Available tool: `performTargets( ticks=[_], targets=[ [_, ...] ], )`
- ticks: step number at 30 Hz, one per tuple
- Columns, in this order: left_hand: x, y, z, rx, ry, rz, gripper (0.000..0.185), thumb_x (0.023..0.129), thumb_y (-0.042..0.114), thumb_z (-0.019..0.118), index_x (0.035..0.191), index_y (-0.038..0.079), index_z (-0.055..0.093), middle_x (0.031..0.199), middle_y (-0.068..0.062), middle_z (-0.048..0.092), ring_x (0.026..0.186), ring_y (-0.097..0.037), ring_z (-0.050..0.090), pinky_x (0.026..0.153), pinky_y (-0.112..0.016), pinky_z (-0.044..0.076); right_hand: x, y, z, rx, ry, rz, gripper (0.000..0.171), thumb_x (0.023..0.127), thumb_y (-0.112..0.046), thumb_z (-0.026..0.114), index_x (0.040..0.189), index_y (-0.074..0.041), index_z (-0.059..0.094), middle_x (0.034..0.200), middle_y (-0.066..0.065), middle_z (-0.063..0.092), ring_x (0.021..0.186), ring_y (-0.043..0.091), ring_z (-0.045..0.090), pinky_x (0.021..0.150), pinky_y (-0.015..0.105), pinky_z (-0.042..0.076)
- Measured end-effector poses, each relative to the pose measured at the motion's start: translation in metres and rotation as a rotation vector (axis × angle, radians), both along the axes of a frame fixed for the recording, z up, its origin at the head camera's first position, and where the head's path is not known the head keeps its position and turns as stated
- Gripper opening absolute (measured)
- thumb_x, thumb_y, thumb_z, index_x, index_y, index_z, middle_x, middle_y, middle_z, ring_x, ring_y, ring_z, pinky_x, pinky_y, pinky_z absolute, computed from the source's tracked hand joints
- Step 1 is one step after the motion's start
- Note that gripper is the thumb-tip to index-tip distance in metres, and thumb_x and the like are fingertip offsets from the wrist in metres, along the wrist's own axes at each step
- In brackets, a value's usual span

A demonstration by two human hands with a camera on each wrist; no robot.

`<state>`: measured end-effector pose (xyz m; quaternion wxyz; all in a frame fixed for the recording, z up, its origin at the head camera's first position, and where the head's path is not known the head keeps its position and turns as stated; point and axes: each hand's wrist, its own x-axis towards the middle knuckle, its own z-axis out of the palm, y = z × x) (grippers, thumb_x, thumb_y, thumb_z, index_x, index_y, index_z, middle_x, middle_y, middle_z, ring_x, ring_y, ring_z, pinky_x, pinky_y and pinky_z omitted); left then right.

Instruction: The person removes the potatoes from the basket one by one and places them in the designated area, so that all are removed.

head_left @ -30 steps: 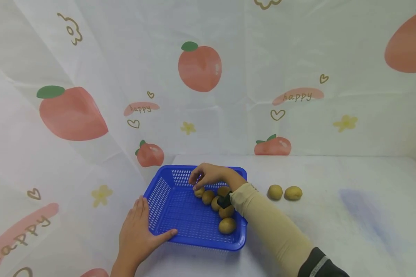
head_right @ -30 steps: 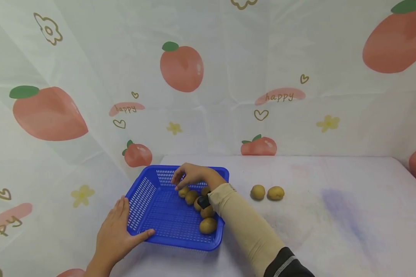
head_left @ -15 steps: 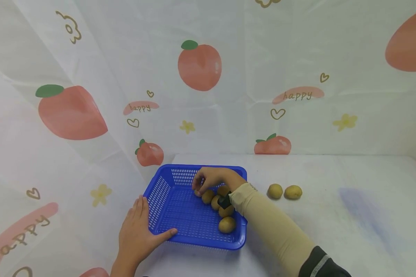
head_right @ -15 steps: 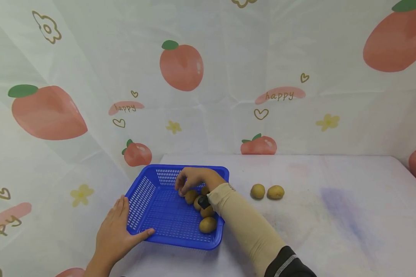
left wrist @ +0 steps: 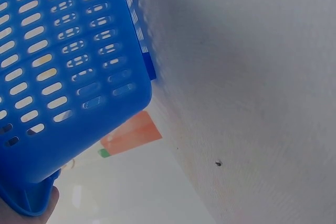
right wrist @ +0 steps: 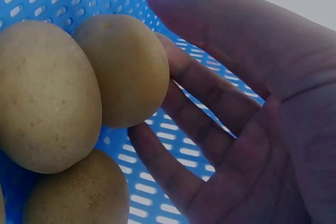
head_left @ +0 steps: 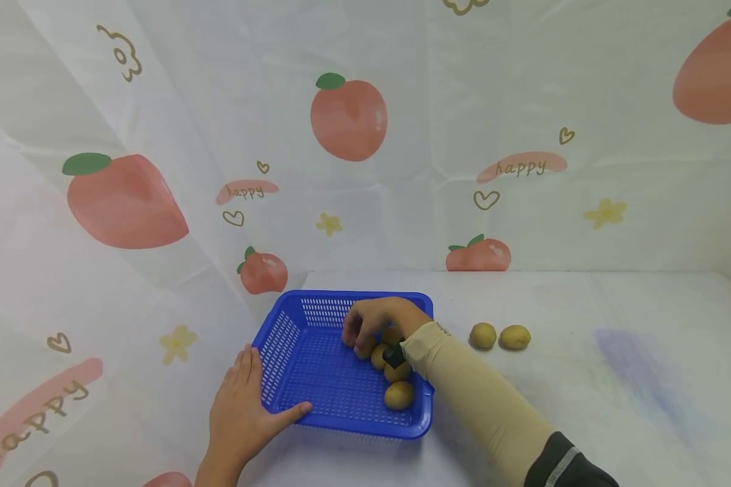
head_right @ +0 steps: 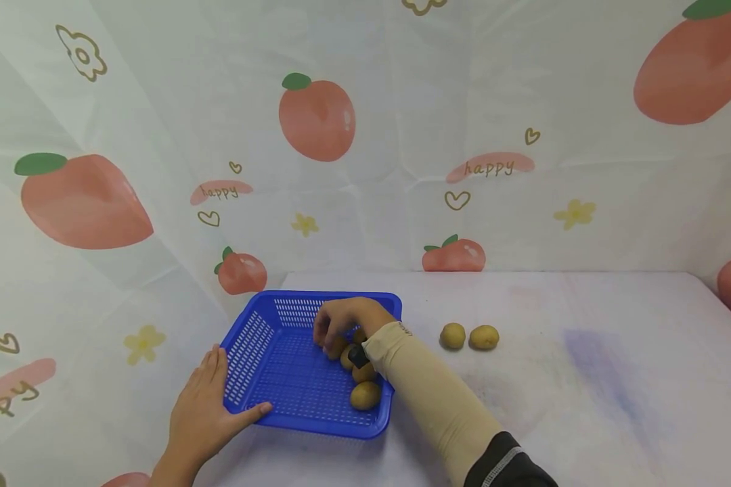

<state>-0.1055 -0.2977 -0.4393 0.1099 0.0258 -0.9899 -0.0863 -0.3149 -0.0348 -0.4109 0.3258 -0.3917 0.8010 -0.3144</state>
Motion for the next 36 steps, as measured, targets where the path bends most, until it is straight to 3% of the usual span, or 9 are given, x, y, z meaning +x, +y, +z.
performTargets(
  ticks=[13, 29, 36],
  targets=[
    [-0.0001, 0.0010, -0.0002, -0.012, 0.000, 0.003, 0.147, 0.071, 0.091, 0.069, 0.164, -0.012, 0.019, 0.172, -0.032, 0.021, 0.160, -0.051, 0.025, 0.128, -0.067, 0.027, -0.0045, -0.0030, -0.0011, 0.059, 0.033, 0.065, 0.026, 0.087, 0.000, 0.082, 0.111, -0.009, 0.082, 0.115, -0.004, 0.077, 0.103, 0.008, 0.065, 0.099, 0.030, 0.056],
    [0.0000, 0.0028, 0.0032, -0.016, -0.009, 0.004, 0.148, 0.071, 0.092, 0.069, 0.164, -0.012, 0.020, 0.171, -0.033, 0.022, 0.159, -0.052, 0.025, 0.128, -0.067, 0.027, -0.0078, -0.0034, -0.0016, 0.106, 0.085, 0.070, 0.030, 0.086, 0.002, 0.082, 0.108, -0.017, 0.084, 0.108, -0.011, 0.076, 0.104, 0.007, 0.065, 0.100, 0.031, 0.056],
    [0.0010, 0.0040, 0.0042, -0.017, -0.013, 0.004, 0.148, 0.071, 0.092, 0.069, 0.163, -0.013, 0.021, 0.171, -0.034, 0.023, 0.159, -0.052, 0.026, 0.127, -0.068, 0.027, -0.0054, -0.0007, -0.0043, 0.136, 0.076, 0.044, 0.031, 0.086, 0.000, 0.081, 0.106, -0.023, 0.085, 0.112, -0.012, 0.072, 0.109, 0.012, 0.062, 0.103, 0.036, 0.055]
  ],
)
